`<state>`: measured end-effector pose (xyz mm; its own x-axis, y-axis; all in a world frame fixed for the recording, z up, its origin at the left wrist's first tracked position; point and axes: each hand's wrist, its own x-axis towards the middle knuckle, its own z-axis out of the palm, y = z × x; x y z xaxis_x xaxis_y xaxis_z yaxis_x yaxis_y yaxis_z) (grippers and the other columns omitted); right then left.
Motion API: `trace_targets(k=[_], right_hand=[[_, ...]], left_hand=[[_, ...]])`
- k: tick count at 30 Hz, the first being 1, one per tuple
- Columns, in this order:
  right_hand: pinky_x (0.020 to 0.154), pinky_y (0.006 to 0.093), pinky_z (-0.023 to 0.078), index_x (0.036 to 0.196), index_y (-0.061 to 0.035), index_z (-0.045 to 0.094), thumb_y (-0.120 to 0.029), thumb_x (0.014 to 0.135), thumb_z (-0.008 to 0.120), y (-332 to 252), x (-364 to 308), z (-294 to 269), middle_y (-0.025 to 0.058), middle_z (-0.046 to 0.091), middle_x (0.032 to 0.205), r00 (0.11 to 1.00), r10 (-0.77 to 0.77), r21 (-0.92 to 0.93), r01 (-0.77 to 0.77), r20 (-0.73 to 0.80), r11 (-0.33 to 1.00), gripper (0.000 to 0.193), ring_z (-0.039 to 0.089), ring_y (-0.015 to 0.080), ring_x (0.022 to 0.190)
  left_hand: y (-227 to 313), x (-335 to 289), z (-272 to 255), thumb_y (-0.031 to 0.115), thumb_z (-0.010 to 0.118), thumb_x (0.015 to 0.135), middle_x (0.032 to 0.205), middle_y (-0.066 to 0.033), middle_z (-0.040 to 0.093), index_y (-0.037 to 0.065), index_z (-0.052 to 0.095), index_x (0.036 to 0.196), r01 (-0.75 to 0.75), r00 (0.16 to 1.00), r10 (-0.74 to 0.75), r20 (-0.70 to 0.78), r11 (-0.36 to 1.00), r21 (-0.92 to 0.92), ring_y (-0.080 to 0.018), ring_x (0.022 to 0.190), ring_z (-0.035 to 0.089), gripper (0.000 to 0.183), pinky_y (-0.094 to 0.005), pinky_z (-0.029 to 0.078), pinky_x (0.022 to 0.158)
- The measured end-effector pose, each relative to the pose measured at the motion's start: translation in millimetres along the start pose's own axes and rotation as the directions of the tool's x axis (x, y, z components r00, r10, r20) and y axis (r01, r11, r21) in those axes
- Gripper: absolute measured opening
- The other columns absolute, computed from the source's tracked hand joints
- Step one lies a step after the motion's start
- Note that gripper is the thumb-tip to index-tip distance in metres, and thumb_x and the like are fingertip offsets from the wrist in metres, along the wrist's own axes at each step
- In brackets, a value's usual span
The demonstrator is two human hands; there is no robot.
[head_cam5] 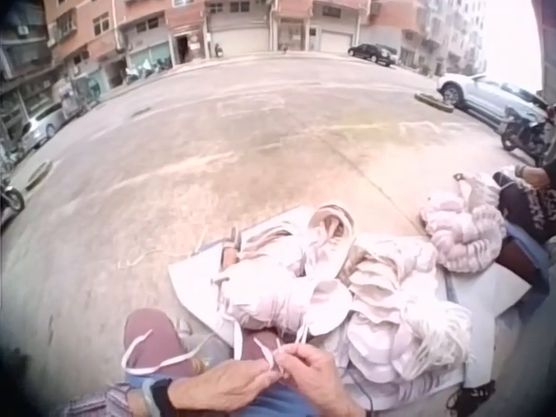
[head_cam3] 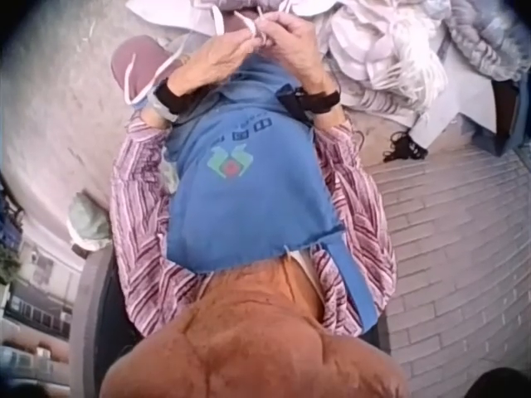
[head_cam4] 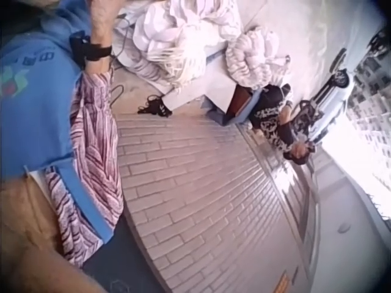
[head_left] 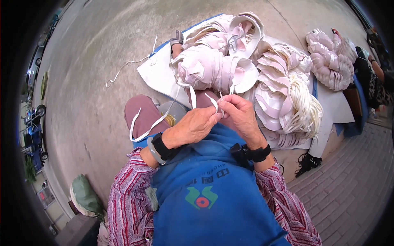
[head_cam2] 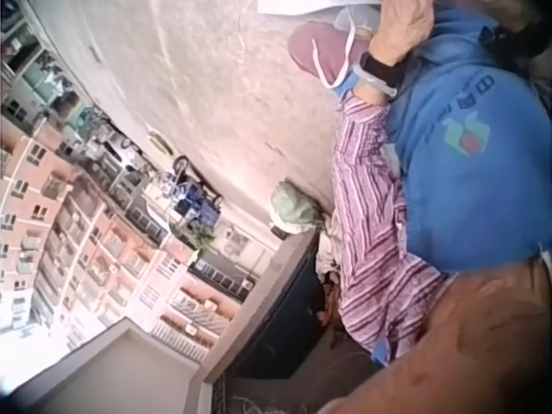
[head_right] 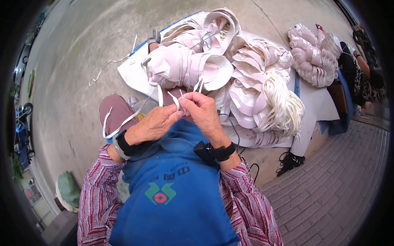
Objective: Bundling pink shoe upper components together using white string for further processing.
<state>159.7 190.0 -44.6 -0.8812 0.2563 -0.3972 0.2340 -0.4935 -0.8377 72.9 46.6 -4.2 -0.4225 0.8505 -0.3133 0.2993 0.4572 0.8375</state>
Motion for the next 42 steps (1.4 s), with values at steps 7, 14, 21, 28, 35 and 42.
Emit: trace_targets(k=[7,14,21,28,35,42], right_hand=[[0.062,0.021,0.047,0.106,0.0012,0.053,-0.01,0.089,0.052,-2,-2,-2,0.0029,0.057,0.078,0.979,-0.13,0.17,0.157,-0.158,0.973,0.02,0.054,0.007,0.065],[0.073,0.0248,0.048,0.106,0.0033,0.049,0.0,0.088,0.046,-6,-27,29,0.0098,0.06,0.091,0.931,-0.362,-0.337,0.327,-0.044,0.883,0.019,0.06,0.0137,0.083],[0.075,0.0291,0.052,0.101,0.0037,0.052,0.004,0.085,0.043,-5,-26,17,0.0101,0.061,0.091,0.888,-0.45,-0.462,0.36,-0.097,0.81,0.018,0.062,0.015,0.084],[0.071,0.028,0.049,0.096,0.0012,0.055,0.004,0.085,0.044,-5,-26,23,0.0119,0.063,0.087,0.898,-0.417,-0.42,0.326,-0.142,0.847,0.016,0.062,0.0166,0.079],[0.08,0.0288,0.047,0.096,0.0012,0.057,0.006,0.088,0.039,1,-23,19,0.0114,0.063,0.088,0.829,-0.559,-0.625,0.446,0.017,0.641,0.02,0.061,0.0183,0.086],[0.074,0.0292,0.048,0.096,0.0002,0.057,0.005,0.087,0.042,0,-27,23,0.0114,0.064,0.087,0.826,-0.563,-0.678,0.426,0.021,0.599,0.018,0.063,0.019,0.082]], left_hand=[[-21,24,9,0.031,0.037,0.097,0.072,-0.0103,0.052,-0.001,0.051,0.09,0.191,0.959,-0.261,-0.107,0.88,-0.434,-0.0192,0.062,0.054,0.036,-0.0321,0.048,0.055],[-25,35,7,0.029,0.042,0.095,0.08,-0.004,0.053,0.001,0.052,0.094,0.164,0.961,-0.264,-0.082,0.784,-0.599,-0.01,0.064,0.049,0.03,-0.0252,0.046,0.058],[-14,38,6,0.027,0.044,0.095,0.074,-0.0008,0.055,0.004,0.055,0.096,0.086,0.98,-0.17,-0.1,0.824,-0.56,-0.0072,0.061,0.048,0.025,-0.0232,0.045,0.057],[-28,41,1,0.029,0.042,0.095,0.067,0.0017,0.047,0.003,0.056,0.093,0.193,0.953,-0.291,-0.084,0.796,-0.574,-0.0073,0.058,0.045,0.029,-0.0233,0.043,0.056],[-21,46,-2,0.027,0.047,0.092,0.064,0.0036,0.047,0.006,0.057,0.083,0.356,0.932,-0.341,0.12,0.804,-0.476,-0.0077,0.058,0.043,0.026,-0.0241,0.04,0.054],[-23,46,-6,0.026,0.049,0.091,0.06,0.0059,0.044,0.007,0.058,0.082,0.421,0.897,-0.398,0.191,0.64,-0.643,-0.0037,0.056,0.039,0.022,-0.02,0.036,0.053]])
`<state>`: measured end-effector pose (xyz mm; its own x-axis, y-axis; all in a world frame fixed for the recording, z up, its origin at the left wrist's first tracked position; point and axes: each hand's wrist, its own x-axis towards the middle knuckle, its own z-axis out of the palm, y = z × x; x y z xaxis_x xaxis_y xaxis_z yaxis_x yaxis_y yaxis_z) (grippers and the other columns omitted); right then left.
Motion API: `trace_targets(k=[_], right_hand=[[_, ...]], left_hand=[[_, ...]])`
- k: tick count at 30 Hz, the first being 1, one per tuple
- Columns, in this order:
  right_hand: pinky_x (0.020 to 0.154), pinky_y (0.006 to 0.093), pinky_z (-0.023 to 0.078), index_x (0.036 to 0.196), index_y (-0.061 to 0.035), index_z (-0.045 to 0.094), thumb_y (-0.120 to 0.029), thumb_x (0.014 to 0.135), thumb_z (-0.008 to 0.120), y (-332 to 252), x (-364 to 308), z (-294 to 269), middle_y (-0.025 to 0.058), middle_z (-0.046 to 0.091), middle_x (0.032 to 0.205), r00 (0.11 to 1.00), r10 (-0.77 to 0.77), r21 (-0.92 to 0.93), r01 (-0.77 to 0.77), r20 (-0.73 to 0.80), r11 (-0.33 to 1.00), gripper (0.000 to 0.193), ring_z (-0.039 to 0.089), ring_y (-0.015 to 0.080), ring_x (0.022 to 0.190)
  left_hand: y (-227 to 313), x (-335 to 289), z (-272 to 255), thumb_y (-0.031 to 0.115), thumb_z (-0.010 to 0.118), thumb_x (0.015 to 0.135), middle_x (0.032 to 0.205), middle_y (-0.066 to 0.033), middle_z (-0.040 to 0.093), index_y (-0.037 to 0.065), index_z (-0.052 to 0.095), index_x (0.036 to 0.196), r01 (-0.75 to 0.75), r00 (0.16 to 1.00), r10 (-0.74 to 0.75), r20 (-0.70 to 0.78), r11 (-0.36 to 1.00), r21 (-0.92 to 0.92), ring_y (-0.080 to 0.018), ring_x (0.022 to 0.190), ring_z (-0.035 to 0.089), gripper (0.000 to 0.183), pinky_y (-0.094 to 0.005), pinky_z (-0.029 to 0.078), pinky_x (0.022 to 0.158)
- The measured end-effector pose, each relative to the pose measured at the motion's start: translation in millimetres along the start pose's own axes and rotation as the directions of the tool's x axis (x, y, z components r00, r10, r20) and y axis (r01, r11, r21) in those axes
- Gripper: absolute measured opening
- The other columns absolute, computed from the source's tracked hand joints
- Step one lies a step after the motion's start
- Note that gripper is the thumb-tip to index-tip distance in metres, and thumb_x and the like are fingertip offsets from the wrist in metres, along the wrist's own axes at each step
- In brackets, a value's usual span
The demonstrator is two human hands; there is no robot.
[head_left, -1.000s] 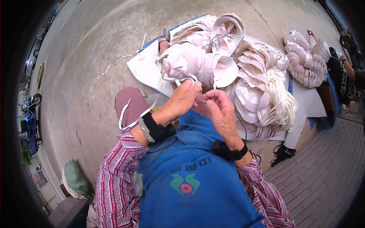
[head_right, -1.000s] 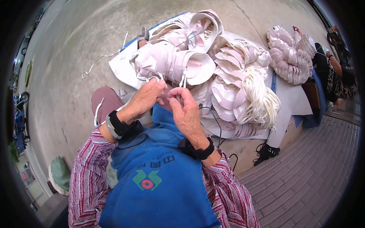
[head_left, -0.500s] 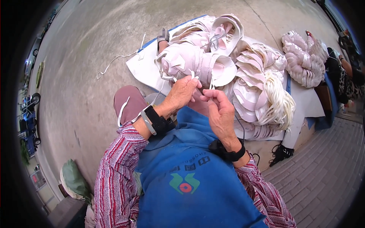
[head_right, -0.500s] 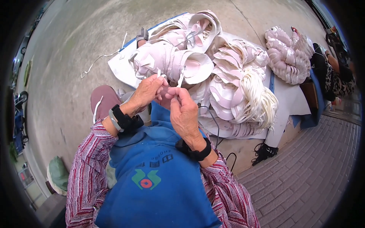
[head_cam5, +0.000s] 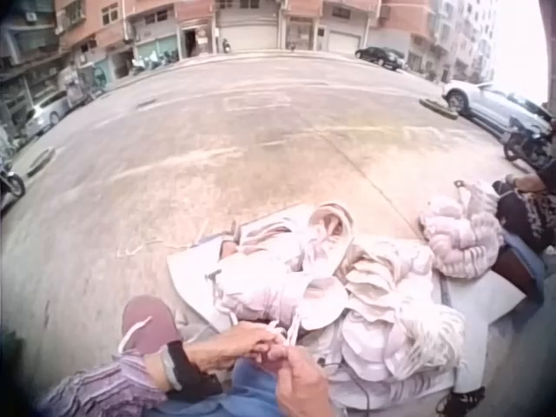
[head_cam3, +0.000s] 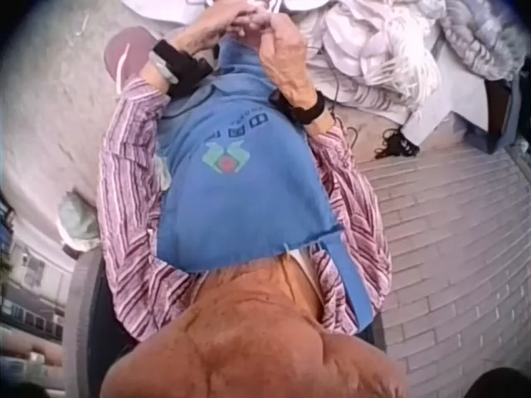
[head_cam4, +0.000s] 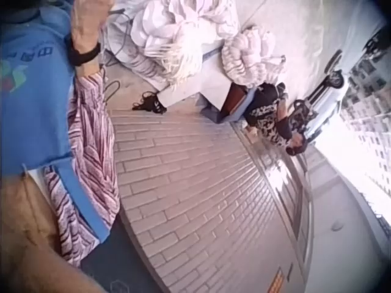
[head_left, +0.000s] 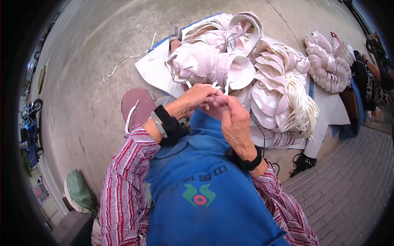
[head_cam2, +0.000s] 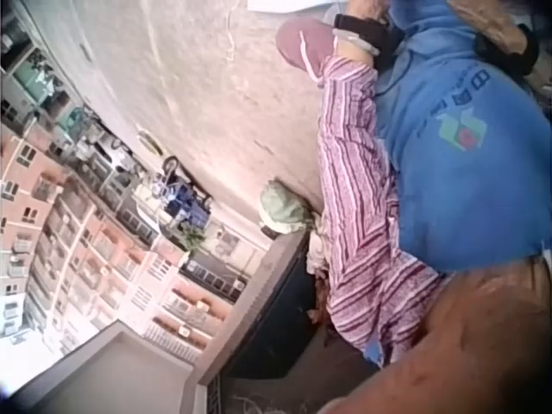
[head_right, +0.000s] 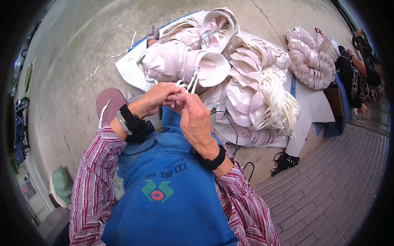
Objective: Bundling pink shoe upper components together using white string for further processing.
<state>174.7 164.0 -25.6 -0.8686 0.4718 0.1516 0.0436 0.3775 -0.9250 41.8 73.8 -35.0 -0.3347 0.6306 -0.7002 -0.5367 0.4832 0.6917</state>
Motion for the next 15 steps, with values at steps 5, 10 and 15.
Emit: trace_targets(k=[5,10,15], right_hand=[[0.069,0.0323,0.048,0.097,-0.0006,0.056,0.006,0.084,0.042,4,0,-1,0.0128,0.062,0.086,0.998,0.046,0.041,-0.044,-0.04,0.998,0.02,0.062,0.0241,0.079],[0.067,0.0338,0.048,0.098,-0.0015,0.055,0.004,0.084,0.042,6,3,-3,0.0155,0.06,0.085,0.996,-0.085,-0.059,0.085,-0.005,0.995,0.02,0.062,0.0288,0.077],[0.077,0.0261,0.047,0.103,0.0006,0.055,0.003,0.09,0.039,10,9,-4,0.0096,0.064,0.094,0.978,0.197,0.403,-0.155,-0.066,0.902,0.021,0.063,0.0151,0.084]], left_hand=[[-6,2,1,0.025,0.047,0.09,0.067,0.0046,0.049,0.006,0.061,0.092,-0.199,0.98,0.199,0.004,0.98,-0.017,-0.0035,0.059,0.042,0.024,-0.0207,0.037,0.051],[0,-4,10,0.028,0.043,0.095,0.069,0.0053,0.049,0.004,0.057,0.1,-0.262,0.964,0.266,-0.024,0.959,0.109,-0.0029,0.06,0.04,0.028,-0.0188,0.037,0.055],[-2,-5,4,0.028,0.043,0.095,0.071,0.0043,0.051,0.002,0.059,0.104,-0.216,0.976,0.215,0.021,0.968,0.124,-0.0042,0.06,0.038,0.032,-0.0198,0.038,0.056]])
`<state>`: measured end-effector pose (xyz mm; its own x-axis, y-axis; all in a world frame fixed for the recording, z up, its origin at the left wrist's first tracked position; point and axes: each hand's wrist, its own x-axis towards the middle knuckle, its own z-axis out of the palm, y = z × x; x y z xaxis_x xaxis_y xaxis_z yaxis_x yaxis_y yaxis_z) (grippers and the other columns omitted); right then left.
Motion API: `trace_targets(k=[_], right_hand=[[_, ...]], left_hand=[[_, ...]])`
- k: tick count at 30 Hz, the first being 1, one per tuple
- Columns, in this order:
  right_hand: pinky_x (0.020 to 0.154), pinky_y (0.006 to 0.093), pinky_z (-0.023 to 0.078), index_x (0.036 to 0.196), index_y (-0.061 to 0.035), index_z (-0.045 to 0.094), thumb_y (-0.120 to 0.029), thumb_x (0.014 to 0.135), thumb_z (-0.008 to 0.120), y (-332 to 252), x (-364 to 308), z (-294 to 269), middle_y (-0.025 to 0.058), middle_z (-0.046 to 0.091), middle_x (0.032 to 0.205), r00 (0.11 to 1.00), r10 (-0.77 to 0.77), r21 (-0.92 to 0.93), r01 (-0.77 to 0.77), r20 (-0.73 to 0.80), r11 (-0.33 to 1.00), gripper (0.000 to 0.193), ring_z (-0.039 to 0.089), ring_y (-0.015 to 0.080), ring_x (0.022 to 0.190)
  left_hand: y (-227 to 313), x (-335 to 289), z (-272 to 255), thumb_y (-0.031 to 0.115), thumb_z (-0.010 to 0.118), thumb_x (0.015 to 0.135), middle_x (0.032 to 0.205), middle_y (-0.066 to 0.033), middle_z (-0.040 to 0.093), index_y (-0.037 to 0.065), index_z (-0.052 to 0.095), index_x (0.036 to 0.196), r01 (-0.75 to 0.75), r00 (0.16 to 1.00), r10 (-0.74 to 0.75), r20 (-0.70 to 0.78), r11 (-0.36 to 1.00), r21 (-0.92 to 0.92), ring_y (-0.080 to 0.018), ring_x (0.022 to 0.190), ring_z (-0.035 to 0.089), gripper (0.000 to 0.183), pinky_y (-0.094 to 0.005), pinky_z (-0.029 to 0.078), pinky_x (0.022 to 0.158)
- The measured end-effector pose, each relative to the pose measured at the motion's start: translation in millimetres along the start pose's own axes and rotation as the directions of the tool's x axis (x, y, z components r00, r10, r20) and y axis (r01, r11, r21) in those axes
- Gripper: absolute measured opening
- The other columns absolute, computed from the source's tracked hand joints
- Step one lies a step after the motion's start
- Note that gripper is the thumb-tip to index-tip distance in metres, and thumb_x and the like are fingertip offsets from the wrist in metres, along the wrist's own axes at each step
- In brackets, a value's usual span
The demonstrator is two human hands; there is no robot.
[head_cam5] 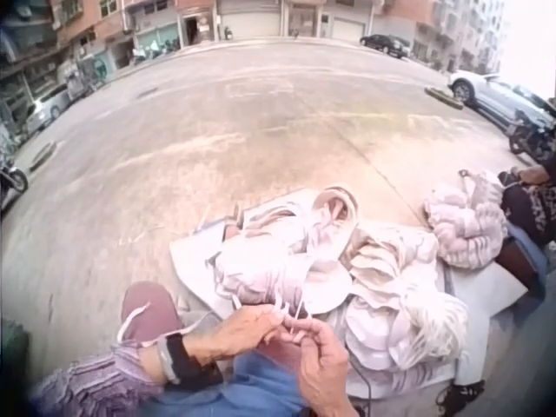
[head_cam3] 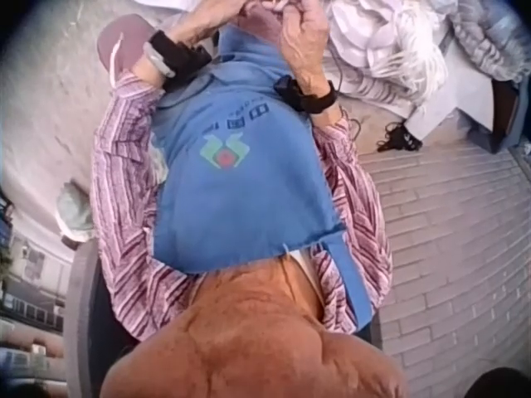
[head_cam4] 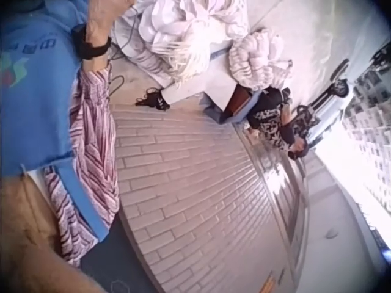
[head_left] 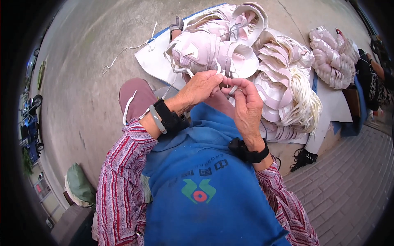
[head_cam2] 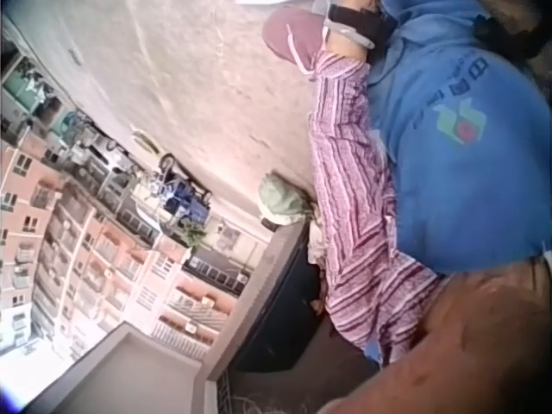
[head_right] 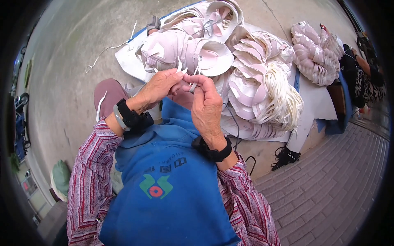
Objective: Bundling pink shoe upper components together using white string for further processing.
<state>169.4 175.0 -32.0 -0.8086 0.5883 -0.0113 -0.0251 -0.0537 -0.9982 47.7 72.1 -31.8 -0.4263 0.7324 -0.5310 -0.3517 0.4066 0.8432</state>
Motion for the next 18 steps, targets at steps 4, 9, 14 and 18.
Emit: trace_targets(k=[4,9,14,18], right_hand=[[0.075,0.0252,0.049,0.108,0.0016,0.055,0.004,0.09,0.036,1,1,4,0.0101,0.064,0.098,0.997,0.078,0.097,-0.076,-0.016,0.992,0.026,0.063,0.012,0.082],[0.069,0.0263,0.05,0.114,-0.0019,0.055,0.002,0.083,0.046,6,0,-4,0.0122,0.063,0.096,0.994,-0.017,-0.317,0.05,0.105,0.947,0.032,0.062,0.0118,0.077],[0.071,0.0327,0.05,0.114,-0.0015,0.054,0.003,0.08,0.049,-7,6,-4,0.0176,0.061,0.098,0.977,0.08,-0.456,0.019,0.196,0.89,0.034,0.064,0.0235,0.081],[0.075,0.0402,0.049,0.114,0.0016,0.052,0.005,0.078,0.052,7,5,-6,0.0213,0.058,0.102,0.969,-0.09,-0.536,0.204,0.231,0.819,0.036,0.06,0.0363,0.089]], left_hand=[[1,4,-1,0.026,0.045,0.094,0.075,0.0046,0.053,0.001,0.06,0.099,0.104,0.994,-0.106,0.042,0.994,0.037,-0.0046,0.061,0.036,0.029,-0.0209,0.036,0.057],[-16,13,-4,0.018,0.05,0.089,0.074,0.0053,0.052,0.008,0.064,0.095,-0.021,0.98,-0.044,0.196,0.948,0.316,-0.0057,0.065,0.043,0.018,-0.022,0.036,0.058],[-11,7,-2,0.015,0.053,0.083,0.078,0.0018,0.058,0.005,0.064,0.092,0.019,0.978,-0.064,0.2,0.975,0.221,-0.0072,0.071,0.051,0.017,-0.0224,0.043,0.066],[-7,12,-3,0.014,0.054,0.082,0.082,-0.001,0.061,0.004,0.064,0.089,0.1,0.966,-0.129,0.223,0.985,0.137,-0.0087,0.077,0.057,0.016,-0.0236,0.047,0.074]])
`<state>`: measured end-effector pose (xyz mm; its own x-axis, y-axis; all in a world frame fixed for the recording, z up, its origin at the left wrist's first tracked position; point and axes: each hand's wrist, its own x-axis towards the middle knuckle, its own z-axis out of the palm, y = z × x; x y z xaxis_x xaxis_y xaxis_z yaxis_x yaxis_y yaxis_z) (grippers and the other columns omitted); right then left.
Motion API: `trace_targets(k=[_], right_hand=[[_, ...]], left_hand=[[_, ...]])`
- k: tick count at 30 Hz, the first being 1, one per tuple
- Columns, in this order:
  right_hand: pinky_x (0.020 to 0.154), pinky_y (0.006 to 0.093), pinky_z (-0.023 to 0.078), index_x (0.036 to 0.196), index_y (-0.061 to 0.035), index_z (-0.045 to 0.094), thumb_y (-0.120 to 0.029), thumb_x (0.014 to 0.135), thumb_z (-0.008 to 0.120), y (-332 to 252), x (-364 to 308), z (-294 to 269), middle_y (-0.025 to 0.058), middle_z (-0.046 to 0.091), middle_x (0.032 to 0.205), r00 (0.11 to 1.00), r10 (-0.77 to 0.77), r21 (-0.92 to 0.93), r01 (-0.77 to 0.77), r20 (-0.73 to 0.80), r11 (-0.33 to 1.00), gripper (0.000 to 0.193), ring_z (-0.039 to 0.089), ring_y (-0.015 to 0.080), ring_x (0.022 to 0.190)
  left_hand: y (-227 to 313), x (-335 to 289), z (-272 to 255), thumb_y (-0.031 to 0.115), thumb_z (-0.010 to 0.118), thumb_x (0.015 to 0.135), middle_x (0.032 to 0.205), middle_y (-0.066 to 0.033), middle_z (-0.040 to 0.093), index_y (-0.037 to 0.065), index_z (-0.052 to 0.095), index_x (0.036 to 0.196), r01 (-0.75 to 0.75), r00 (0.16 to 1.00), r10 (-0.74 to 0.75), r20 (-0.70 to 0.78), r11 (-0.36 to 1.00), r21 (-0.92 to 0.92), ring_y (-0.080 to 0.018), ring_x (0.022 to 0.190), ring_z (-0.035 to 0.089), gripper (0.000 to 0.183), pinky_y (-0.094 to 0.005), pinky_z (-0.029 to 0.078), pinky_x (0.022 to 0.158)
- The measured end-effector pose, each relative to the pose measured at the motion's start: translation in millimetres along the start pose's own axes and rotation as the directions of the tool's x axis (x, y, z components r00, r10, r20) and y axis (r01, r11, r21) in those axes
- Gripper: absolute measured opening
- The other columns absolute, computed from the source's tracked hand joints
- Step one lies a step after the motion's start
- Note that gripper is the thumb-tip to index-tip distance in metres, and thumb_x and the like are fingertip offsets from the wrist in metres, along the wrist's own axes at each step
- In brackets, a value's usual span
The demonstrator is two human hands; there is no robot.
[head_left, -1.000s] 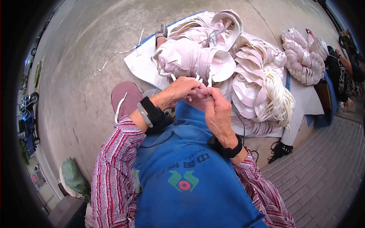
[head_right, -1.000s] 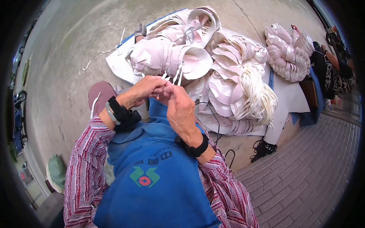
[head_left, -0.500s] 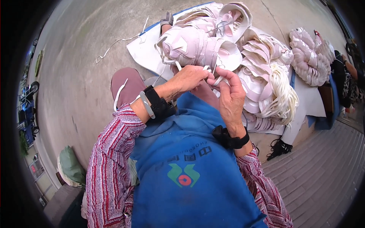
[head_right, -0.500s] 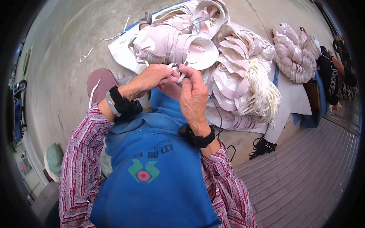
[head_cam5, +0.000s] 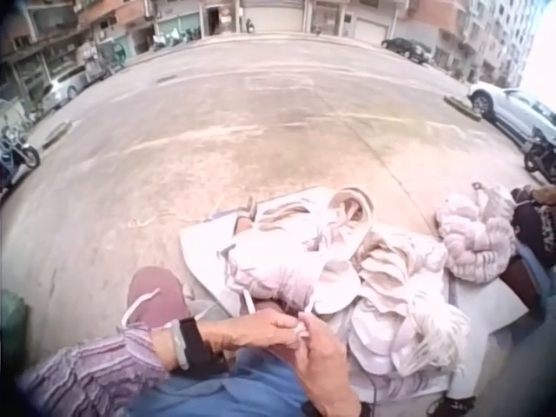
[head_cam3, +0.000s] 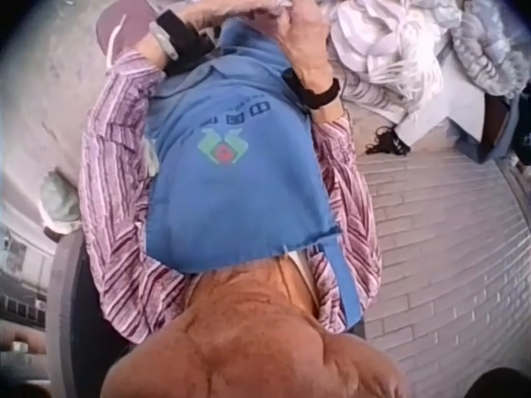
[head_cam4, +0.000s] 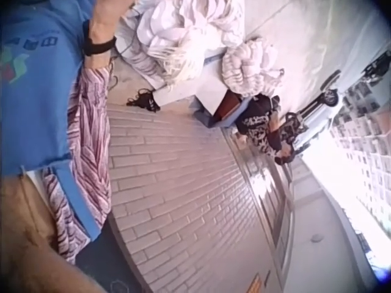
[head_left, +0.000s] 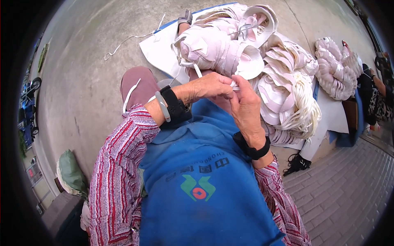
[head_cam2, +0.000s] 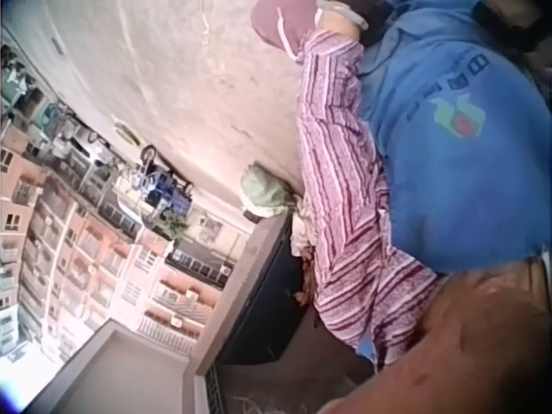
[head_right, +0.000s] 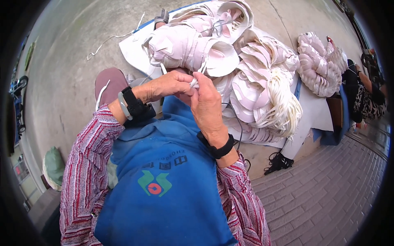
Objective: Bundling pink shoe upper components together using white string for further processing.
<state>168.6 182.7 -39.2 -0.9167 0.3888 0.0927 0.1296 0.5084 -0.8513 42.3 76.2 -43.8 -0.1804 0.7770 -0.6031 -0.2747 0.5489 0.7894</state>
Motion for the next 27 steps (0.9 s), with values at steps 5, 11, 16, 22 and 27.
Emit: trace_targets(k=[5,11,16,22,27], right_hand=[[0.076,0.0424,0.048,0.115,0.0026,0.049,0.007,0.077,0.05,-6,-2,2,0.0223,0.057,0.102,0.996,-0.079,-0.129,0.074,-0.037,0.989,0.038,0.057,0.0388,0.091],[0.069,0.0441,0.049,0.115,0.0023,0.047,0.005,0.076,0.052,-7,-1,-3,0.0202,0.056,0.098,0.991,-0.129,-0.286,0.111,-0.046,0.952,0.039,0.059,0.0382,0.085],[0.063,0.0438,0.05,0.113,0.0012,0.046,0.002,0.076,0.055,-15,2,-7,0.0185,0.056,0.095,0.988,-0.154,-0.393,0.136,-0.014,0.909,0.038,0.06,0.0367,0.08],[0.065,0.0445,0.048,0.113,-0.0026,0.049,0.003,0.077,0.051,-17,3,-8,0.0182,0.056,0.09,0.996,-0.093,-0.423,0.089,0.012,0.902,0.036,0.059,0.0373,0.081],[0.064,0.0437,0.048,0.111,-0.0037,0.049,0.0,0.08,0.052,-19,4,-13,0.0173,0.057,0.089,0.996,-0.088,-0.462,0.092,0.03,0.882,0.031,0.059,0.0364,0.076]], left_hand=[[0,-2,6,0.036,0.054,0.091,0.071,0.0043,0.056,0.005,0.064,0.082,-0.13,0.99,0.131,-0.06,0.991,0.013,-0.0046,0.065,0.047,0.033,-0.0204,0.04,0.058],[2,4,14,0.032,0.057,0.087,0.068,-0.0014,0.059,0.001,0.065,0.079,-0.122,0.976,0.151,-0.16,0.976,0.179,-0.008,0.065,0.047,0.033,-0.025,0.04,0.059],[2,-2,15,0.034,0.054,0.092,0.061,0.0056,0.046,0.001,0.062,0.078,-0.244,0.949,0.268,-0.165,0.958,0.152,-0.004,0.058,0.036,0.036,-0.0222,0.031,0.05],[6,-2,13,0.039,0.053,0.092,0.059,0.0058,0.043,0.003,0.059,0.075,-0.248,0.95,0.273,-0.151,0.955,0.164,-0.0042,0.055,0.033,0.041,-0.022,0.028,0.047],[7,-2,13,0.038,0.055,0.088,0.059,0.0008,0.051,0.001,0.062,0.071,-0.247,0.948,0.275,-0.158,0.953,0.177,-0.0081,0.056,0.042,0.041,-0.0259,0.037,0.053]])
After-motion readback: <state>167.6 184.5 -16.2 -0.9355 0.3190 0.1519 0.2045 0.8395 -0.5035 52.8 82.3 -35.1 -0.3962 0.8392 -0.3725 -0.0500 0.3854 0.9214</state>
